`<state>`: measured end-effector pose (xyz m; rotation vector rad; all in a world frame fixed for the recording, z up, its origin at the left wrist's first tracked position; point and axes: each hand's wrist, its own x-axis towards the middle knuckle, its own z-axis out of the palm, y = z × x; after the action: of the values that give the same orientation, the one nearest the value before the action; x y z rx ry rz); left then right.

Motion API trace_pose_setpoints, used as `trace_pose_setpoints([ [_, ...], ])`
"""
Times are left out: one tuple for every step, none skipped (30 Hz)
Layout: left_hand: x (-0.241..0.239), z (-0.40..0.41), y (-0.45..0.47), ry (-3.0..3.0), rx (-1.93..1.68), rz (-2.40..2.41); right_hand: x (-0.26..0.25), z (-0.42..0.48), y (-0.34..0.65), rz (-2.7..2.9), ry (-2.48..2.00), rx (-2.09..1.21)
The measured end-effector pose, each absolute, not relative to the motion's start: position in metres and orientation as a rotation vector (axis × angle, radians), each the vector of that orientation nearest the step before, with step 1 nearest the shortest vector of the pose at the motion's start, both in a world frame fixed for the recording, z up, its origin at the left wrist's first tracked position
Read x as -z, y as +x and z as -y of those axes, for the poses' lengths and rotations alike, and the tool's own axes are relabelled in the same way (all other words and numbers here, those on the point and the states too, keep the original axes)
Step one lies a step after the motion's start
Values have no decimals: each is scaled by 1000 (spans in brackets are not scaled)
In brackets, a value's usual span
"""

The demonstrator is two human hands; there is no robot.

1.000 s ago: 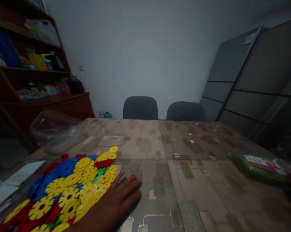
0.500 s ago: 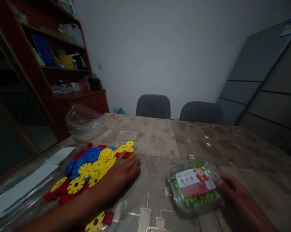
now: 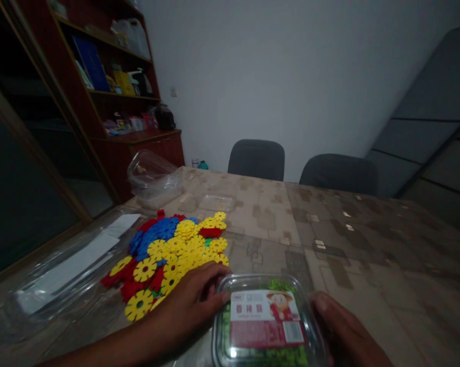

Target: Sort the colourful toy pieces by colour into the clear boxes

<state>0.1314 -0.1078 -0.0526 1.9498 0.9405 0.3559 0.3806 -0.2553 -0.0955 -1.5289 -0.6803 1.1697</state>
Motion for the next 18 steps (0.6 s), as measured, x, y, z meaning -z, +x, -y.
trace_pose_setpoints([
  [52, 108, 133, 1935, -356, -934, 91, 251, 386, 712, -1532, -1162],
  [51, 108, 134, 1928, -357, -930, 85, 245, 390, 761, -1546, -1143],
  [52, 108, 135, 1922, -359, -928, 80, 239, 394, 832, -1576, -1107],
  [53, 109, 136, 1915, -366, -924, 74, 231, 396, 932, -1617, -1050],
  [55, 109, 137, 1907, -373, -919, 69, 224, 396, 1054, -1659, -970],
  [58, 109, 137, 1899, -385, -915, 64, 216, 394, 1188, -1692, -878],
  [60, 109, 137, 1894, -399, -913, 60, 209, 390, 1327, -1717, -786],
  [63, 109, 137, 1897, -410, -904, 58, 202, 386, 1463, -1732, -709],
  [64, 109, 137, 1913, -420, -894, 55, 196, 380, 1585, -1739, -653],
  [65, 108, 136, 1940, -423, -885, 54, 191, 374, 1680, -1749, -611],
  [66, 106, 135, 1971, -424, -881, 54, 187, 368, 1741, -1761, -585],
  [65, 105, 134, 2005, -421, -875, 53, 184, 363, 1778, -1773, -573],
  [65, 103, 132, 2038, -417, -867, 54, 181, 360, 1792, -1781, -564],
  [63, 102, 131, 2065, -413, -860, 54, 180, 357, 1799, -1782, -560],
  [61, 100, 130, 2087, -410, -854, 55, 179, 356, 1808, -1777, -557],
  [59, 99, 129, 2104, -407, -847, 56, 178, 356, 1820, -1767, -558],
  [57, 98, 129, 2122, -407, -845, 57, 178, 357, 1833, -1757, -560],
  [55, 98, 129, 2140, -401, -842, 59, 178, 358, 1844, -1751, -561],
])
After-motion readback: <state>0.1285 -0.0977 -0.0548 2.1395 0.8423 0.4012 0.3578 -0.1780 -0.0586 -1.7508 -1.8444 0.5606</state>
